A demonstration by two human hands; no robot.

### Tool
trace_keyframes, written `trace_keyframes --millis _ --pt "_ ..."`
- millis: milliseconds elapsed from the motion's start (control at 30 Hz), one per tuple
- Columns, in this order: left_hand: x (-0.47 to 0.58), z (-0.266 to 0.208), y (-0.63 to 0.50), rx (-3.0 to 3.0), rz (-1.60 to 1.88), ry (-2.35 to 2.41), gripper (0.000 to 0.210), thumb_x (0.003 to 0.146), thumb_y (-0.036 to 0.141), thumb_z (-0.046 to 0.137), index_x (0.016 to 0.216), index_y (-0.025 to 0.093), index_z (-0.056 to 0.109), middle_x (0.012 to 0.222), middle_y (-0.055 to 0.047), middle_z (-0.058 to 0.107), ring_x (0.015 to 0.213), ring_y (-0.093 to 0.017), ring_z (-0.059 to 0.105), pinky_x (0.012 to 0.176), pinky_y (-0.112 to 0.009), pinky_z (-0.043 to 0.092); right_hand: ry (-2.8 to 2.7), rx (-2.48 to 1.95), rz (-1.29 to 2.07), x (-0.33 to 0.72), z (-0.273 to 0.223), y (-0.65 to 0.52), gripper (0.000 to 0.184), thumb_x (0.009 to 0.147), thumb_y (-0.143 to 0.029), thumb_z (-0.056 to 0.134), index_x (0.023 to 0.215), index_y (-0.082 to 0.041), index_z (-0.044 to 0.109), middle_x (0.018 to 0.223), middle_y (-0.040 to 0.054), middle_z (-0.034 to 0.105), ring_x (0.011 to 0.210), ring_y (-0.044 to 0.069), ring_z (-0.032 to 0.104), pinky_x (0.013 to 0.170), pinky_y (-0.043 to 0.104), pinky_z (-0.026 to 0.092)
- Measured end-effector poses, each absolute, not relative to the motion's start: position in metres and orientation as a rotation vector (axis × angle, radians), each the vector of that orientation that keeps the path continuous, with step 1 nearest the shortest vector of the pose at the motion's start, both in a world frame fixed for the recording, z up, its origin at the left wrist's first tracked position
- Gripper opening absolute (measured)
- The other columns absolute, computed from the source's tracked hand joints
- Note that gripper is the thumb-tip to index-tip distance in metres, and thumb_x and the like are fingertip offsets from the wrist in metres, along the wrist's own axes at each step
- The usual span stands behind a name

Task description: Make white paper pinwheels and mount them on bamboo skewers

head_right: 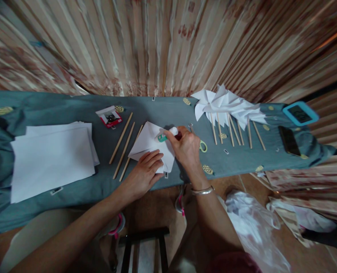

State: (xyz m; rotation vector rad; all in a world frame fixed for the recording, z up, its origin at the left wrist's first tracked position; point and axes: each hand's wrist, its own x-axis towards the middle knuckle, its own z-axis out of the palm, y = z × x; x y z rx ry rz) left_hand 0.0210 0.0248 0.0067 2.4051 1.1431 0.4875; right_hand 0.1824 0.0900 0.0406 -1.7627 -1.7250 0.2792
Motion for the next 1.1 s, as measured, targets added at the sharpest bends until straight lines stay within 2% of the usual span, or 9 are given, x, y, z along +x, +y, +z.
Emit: trace_keyframes --millis 100,233,433,567,667,833,1100 --pt "0.020 0.006 0.026 2.405 0.469 1.142 0.021 0.087 0.026 0.061 0.103 0.013 0.061 0.133 -0.016 0.057 0.136 -0.028 0.040 0.112 -0.047 0.034 -1.429 -1.685 0.670 0.196 0.028 0.100 0.041 0.071 -0.058 0.070 0.072 -0.016 0.070 0.058 0.0008 0.064 0.051 0.013 0.056 0.052 0.027 0.045" --pt "0.020 0.005 0.025 2.382 0.509 1.124 0.021 0.087 0.025 0.061 0.104 0.011 0.061 0.132 -0.016 0.058 0.135 -0.029 0.041 0.112 -0.048 0.033 -1.034 -1.474 1.075 0.205 0.024 0.107 0.039 0.060 -0.052 0.081 0.064 -0.016 0.065 0.054 -0.0019 0.061 0.046 0.008 0.052 0.048 0.022 0.048" --pt "0.012 0.008 0.026 2.044 0.926 1.071 0.022 0.088 0.024 0.059 0.109 0.017 0.060 0.129 -0.014 0.061 0.128 -0.026 0.050 0.107 -0.046 0.041 -0.712 -1.199 1.397 0.210 0.041 0.104 0.031 0.057 -0.039 0.087 0.069 -0.019 0.066 0.062 -0.0018 0.067 0.054 0.008 0.062 0.052 0.017 0.054" --pt "0.003 0.012 0.034 1.514 1.020 1.157 0.029 0.084 0.030 0.062 0.111 0.018 0.061 0.115 -0.009 0.068 0.100 -0.021 0.067 0.089 -0.036 0.053 -0.742 -1.114 1.538 0.212 0.046 0.097 0.029 0.056 -0.032 0.087 0.075 -0.020 0.068 0.068 -0.0020 0.071 0.061 0.010 0.067 0.063 0.019 0.059" --pt "0.000 0.013 0.041 1.268 1.048 1.174 0.032 0.077 0.033 0.068 0.106 0.019 0.064 0.101 -0.004 0.071 0.086 -0.018 0.068 0.077 -0.029 0.055 -0.827 -1.107 1.606 0.211 0.046 0.092 0.030 0.057 -0.031 0.085 0.080 -0.020 0.071 0.073 -0.0014 0.072 0.062 0.010 0.067 0.064 0.020 0.059" --pt "-0.001 0.016 0.045 1.160 1.098 1.174 0.036 0.070 0.033 0.071 0.102 0.017 0.067 0.094 -0.003 0.072 0.076 -0.016 0.066 0.070 -0.026 0.053 -0.889 -1.106 1.667 0.207 0.047 0.089 0.030 0.057 -0.032 0.086 0.080 -0.018 0.073 0.071 -0.0023 0.071 0.061 0.008 0.066 0.062 0.017 0.059" --pt "-0.002 0.017 0.043 1.179 1.081 1.193 0.039 0.068 0.034 0.071 0.103 0.016 0.068 0.093 -0.003 0.073 0.073 -0.016 0.066 0.069 -0.027 0.053 -0.870 -1.170 1.692 0.202 0.043 0.090 0.030 0.054 -0.031 0.088 0.076 -0.017 0.073 0.070 -0.0023 0.072 0.058 0.007 0.066 0.061 0.015 0.059"
